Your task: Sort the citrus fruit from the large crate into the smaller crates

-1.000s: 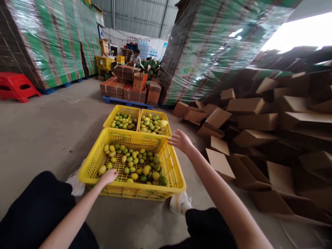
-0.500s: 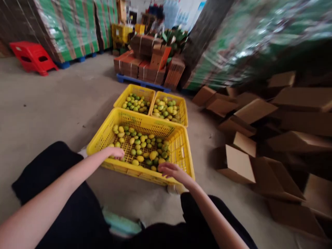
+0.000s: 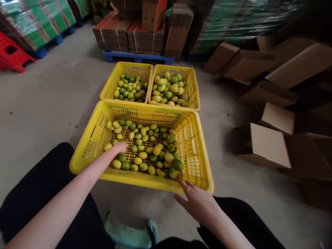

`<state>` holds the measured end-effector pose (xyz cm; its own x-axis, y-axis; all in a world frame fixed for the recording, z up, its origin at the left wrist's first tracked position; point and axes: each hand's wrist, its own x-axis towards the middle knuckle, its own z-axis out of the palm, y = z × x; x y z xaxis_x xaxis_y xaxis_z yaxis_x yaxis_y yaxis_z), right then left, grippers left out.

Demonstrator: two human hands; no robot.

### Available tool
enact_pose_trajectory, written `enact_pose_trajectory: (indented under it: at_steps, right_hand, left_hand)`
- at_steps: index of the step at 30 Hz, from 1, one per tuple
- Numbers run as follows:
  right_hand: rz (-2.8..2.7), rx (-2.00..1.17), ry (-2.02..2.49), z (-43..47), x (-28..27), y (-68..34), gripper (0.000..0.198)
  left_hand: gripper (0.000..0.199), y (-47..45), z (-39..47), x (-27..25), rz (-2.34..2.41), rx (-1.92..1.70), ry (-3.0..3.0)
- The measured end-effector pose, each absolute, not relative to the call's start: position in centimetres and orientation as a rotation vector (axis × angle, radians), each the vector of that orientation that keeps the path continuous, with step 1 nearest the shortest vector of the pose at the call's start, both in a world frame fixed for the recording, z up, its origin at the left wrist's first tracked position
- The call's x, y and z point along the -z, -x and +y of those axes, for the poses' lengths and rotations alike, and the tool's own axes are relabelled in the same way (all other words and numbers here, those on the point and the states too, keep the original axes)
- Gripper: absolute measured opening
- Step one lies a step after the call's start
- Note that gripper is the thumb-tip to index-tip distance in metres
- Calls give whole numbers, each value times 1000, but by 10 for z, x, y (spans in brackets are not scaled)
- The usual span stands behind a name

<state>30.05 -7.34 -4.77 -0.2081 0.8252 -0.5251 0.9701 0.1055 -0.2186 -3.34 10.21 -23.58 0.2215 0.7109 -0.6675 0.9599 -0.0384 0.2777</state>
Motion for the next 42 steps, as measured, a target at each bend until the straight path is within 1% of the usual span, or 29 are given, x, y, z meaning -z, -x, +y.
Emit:
enact_pose_trajectory:
  at_steps: [3,6,8,11,13,15,16,19,20,21,24,27,28,29,31,33,34,36,39,41,42]
  right_hand:
    - [2241,694,-1796,-82,55,-314,41]
    - [2424,552,-1807,-93,62,-324,45]
    - [2513,497,-1783,-101,67,-328,50]
    - [2560,498,-1731,-113,74,-330,61]
    - [2572,549,-1706,-118,75,-328,67]
    - [2594,578,-1667,-116,72,-322,68]
    - [2607,572,-1645,-113,69,-317,67]
    - [2656,495,-1601,-96,55,-298,57]
    - [2678,471,-1590,-89,50,-291,54]
    - [2695,460,-1581,-84,46,-284,49]
    - [2739,358,-1558,-76,36,-267,39]
    - [2840,93,-1490,-79,29,-260,37]
    - [2869,64,-1444,-81,26,-260,37]
    - [2876,87,-1407,-82,22,-261,35]
    - [2816,179,-1389,-79,12,-265,32]
    - [2697,218,-1430,-69,2,-273,33]
    - [2628,237,-1458,-62,-1,-278,33]
    - [2463,339,-1517,-44,-1,-291,29]
    - [2227,564,-1700,-12,18,-311,16]
    - [2088,811,-1910,8,42,-316,9]
    - [1997,951,-2026,17,56,-315,12]
  left_hand:
    - [47,19,138,248,1568,429,-1862]
    - [71,6,161,264,1561,433,-1875]
    - [80,-1,166,274,1556,445,-1864]
    - [86,-5,162,285,1573,451,-1832]
    - [86,-5,159,285,1579,454,-1794]
    - [80,-5,159,281,1563,469,-1731]
    - [72,-4,159,276,1545,480,-1688]
    - [37,-2,156,248,1445,506,-1517]
    - [29,-2,152,234,1400,501,-1457]
    - [26,-2,148,217,1358,486,-1405]
    - [31,0,127,155,1237,374,-1288]
    - [28,5,96,90,962,129,-975]
    - [28,7,84,72,871,105,-883]
    - [34,10,71,57,802,93,-813]
    - [55,13,48,37,713,103,-721]
    - [73,12,28,31,692,92,-657]
    - [78,9,20,33,720,65,-621]
    - [79,0,9,42,874,-45,-510]
    - [76,-15,6,55,1151,-202,-261]
    - [75,-20,13,56,1236,-261,-137]
    - [74,-20,18,54,1261,-287,-98]
